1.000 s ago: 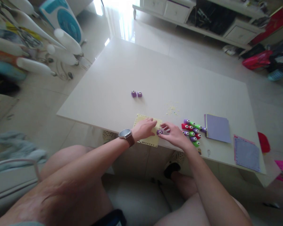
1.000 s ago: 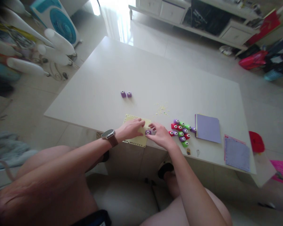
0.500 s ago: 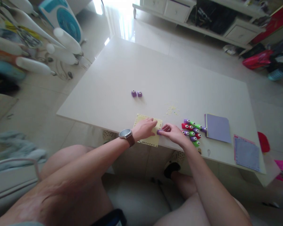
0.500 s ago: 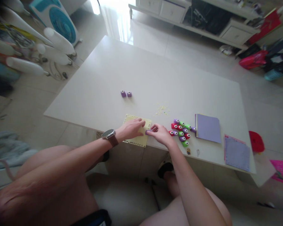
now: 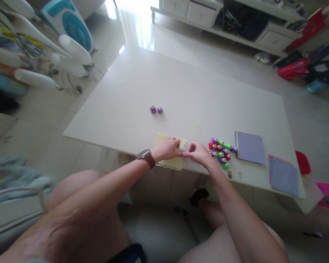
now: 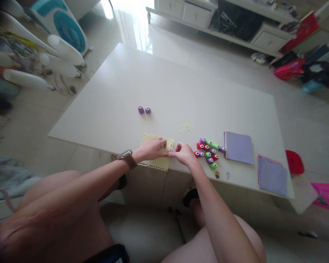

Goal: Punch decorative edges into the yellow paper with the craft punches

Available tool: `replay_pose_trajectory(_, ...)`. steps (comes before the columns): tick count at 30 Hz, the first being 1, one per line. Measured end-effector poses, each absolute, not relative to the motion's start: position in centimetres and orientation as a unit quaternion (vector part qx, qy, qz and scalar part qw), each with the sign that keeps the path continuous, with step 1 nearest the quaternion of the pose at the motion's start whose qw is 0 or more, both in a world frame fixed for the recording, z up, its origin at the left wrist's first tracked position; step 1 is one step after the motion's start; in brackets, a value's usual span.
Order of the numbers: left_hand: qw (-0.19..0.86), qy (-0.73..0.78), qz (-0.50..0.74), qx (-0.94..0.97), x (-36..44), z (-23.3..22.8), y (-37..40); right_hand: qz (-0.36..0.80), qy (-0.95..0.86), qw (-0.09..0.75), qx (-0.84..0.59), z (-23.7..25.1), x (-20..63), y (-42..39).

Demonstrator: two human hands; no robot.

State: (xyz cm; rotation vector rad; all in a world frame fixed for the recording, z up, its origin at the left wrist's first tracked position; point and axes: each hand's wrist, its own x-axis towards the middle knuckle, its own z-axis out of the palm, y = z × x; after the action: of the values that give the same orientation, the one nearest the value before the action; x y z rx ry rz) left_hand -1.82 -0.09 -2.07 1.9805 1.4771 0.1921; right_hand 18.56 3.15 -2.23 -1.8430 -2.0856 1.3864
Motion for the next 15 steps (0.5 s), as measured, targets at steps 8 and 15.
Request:
replay_pose_trajectory(8,0.347,0.596,0.085,0.72,-1.3,-2.86,0.25,0.436,-0.667,-0.005,-0.605,-2.41,18.18,3.37)
replay_pose_trajectory(15,0.387,0.627,0.069,0.672,-0.98,-2.29,0.82,0.432,-0.672,-0.007,-0.601,-2.23,17.8,3.51)
